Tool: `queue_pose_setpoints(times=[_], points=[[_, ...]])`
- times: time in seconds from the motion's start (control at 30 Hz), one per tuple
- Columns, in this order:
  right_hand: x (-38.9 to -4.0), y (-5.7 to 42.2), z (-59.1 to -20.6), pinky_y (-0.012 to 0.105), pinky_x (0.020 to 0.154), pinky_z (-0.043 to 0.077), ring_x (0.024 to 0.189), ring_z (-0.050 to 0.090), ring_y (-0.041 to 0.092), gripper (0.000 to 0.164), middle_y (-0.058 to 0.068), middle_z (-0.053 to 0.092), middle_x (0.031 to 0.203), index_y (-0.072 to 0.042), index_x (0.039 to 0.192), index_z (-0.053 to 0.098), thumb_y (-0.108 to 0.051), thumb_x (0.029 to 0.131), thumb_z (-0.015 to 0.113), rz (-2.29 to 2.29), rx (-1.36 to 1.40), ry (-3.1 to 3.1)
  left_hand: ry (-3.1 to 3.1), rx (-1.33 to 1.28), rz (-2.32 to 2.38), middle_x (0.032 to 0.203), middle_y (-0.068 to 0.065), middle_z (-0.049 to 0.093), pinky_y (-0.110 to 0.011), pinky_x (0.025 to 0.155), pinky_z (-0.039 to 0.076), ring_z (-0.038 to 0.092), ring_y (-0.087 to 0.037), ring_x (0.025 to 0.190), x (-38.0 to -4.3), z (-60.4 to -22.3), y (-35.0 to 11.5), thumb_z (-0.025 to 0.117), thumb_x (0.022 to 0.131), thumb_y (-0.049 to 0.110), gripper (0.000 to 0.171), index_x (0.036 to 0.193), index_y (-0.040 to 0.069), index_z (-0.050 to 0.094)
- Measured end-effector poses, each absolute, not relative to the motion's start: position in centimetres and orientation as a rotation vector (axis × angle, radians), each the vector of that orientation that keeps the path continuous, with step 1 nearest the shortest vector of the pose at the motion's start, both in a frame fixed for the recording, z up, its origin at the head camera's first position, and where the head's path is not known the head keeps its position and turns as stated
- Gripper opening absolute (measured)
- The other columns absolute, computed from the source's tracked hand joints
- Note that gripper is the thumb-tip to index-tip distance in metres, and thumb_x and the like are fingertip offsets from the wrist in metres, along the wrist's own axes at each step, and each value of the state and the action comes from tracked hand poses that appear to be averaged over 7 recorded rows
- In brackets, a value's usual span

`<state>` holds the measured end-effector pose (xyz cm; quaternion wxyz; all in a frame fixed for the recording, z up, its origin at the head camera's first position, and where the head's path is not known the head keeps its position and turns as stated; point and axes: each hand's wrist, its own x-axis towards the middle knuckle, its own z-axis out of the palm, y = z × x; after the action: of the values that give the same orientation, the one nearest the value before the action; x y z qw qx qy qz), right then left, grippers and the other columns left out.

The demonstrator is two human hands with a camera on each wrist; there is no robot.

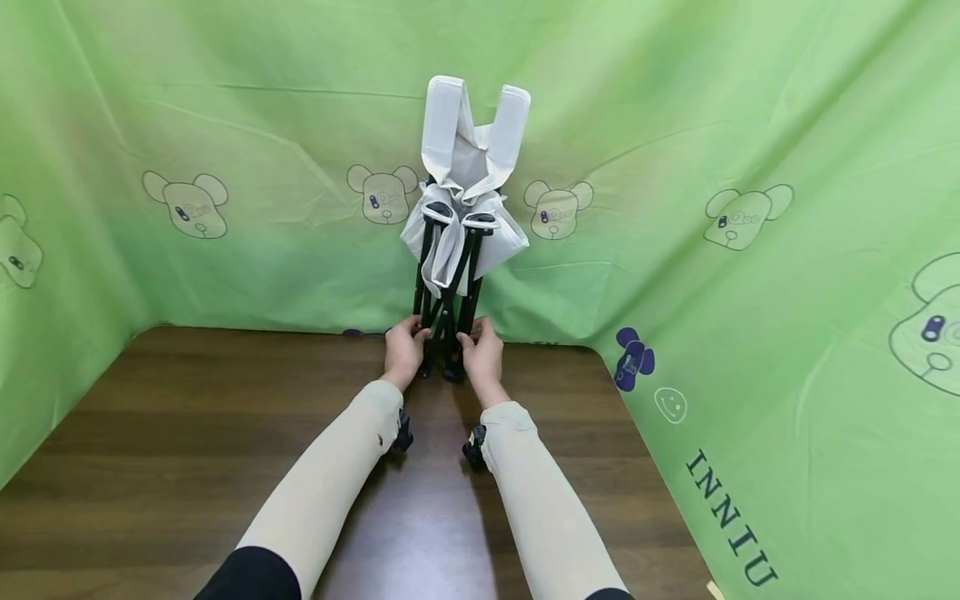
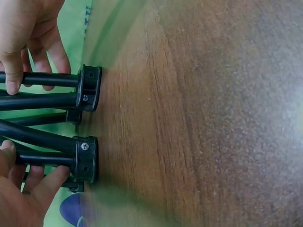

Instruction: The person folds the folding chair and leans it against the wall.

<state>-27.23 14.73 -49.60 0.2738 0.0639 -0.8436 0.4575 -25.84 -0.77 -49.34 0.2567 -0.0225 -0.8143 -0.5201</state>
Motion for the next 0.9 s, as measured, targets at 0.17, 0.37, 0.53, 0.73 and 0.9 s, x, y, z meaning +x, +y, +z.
queue_pose_setpoints(times=[0.17, 0.37, 0.53, 0.73, 0.9], points=[[-27.2, 14.5, -49.5, 0.041, 0.071, 0.054, 0.085, 0.070, 0.028, 0.023, 0.014, 0.074, 0.092, -0.011, 0.108, 0.056, -0.020, 0.097, 0.074, 1.242, 0.175, -2.268, -2.214, -0.040, -1.429, 0.113, -0.019, 0.074, -0.044, 0.092, 0.057, 0.070, -0.031, 0.107, -25.9, -49.2, -0.9, 0.067, 0.100, 0.011, 0.029, 0.128, 0.004, 0.069], [-27.2, 14.4, -49.6, 0.042, 0.070, 0.054, 0.084, 0.070, 0.029, 0.023, 0.015, 0.074, 0.091, -0.010, 0.107, 0.056, -0.019, 0.096, 0.074, 1.254, 0.172, -2.253, -2.201, -0.028, -1.461, 0.115, -0.019, 0.073, -0.044, 0.094, 0.057, 0.070, -0.031, 0.110, -25.8, -49.2, -0.9, 0.068, 0.099, 0.012, 0.031, 0.129, 0.003, 0.069], [-27.2, 14.7, -49.6, 0.041, 0.072, 0.055, 0.085, 0.071, 0.029, 0.023, 0.014, 0.075, 0.093, -0.010, 0.108, 0.058, -0.018, 0.095, 0.076, 1.299, 0.146, -2.254, -2.200, -0.036, -1.477, 0.116, -0.019, 0.073, -0.045, 0.093, 0.057, 0.069, -0.031, 0.111, -25.7, -49.6, -0.9, 0.068, 0.100, 0.016, 0.033, 0.130, 0.004, 0.069], [-27.1, 15.1, -49.4, 0.035, 0.064, 0.054, 0.076, 0.067, 0.028, 0.024, 0.015, 0.069, 0.092, -0.007, 0.113, 0.060, -0.011, 0.094, 0.075, 1.409, 0.155, -2.278, -2.236, -0.028, -1.503, 0.118, -0.016, 0.073, -0.043, 0.093, 0.057, 0.069, -0.029, 0.112, -25.5, -50.1, -1.1, 0.066, 0.101, 0.015, 0.033, 0.133, 0.006, 0.067], [-26.8, 15.5, -49.4, 0.032, 0.062, 0.056, 0.079, 0.067, 0.026, 0.025, 0.015, 0.068, 0.096, -0.007, 0.117, 0.063, -0.008, 0.095, 0.074, 1.474, 0.152, -2.259, -2.219, -0.035, -1.564, 0.120, -0.018, 0.071, -0.045, 0.094, 0.057, 0.067, -0.031, 0.114, -25.2, -49.9, -1.1, 0.066, 0.101, 0.010, 0.032, 0.132, 0.004, 0.066]])
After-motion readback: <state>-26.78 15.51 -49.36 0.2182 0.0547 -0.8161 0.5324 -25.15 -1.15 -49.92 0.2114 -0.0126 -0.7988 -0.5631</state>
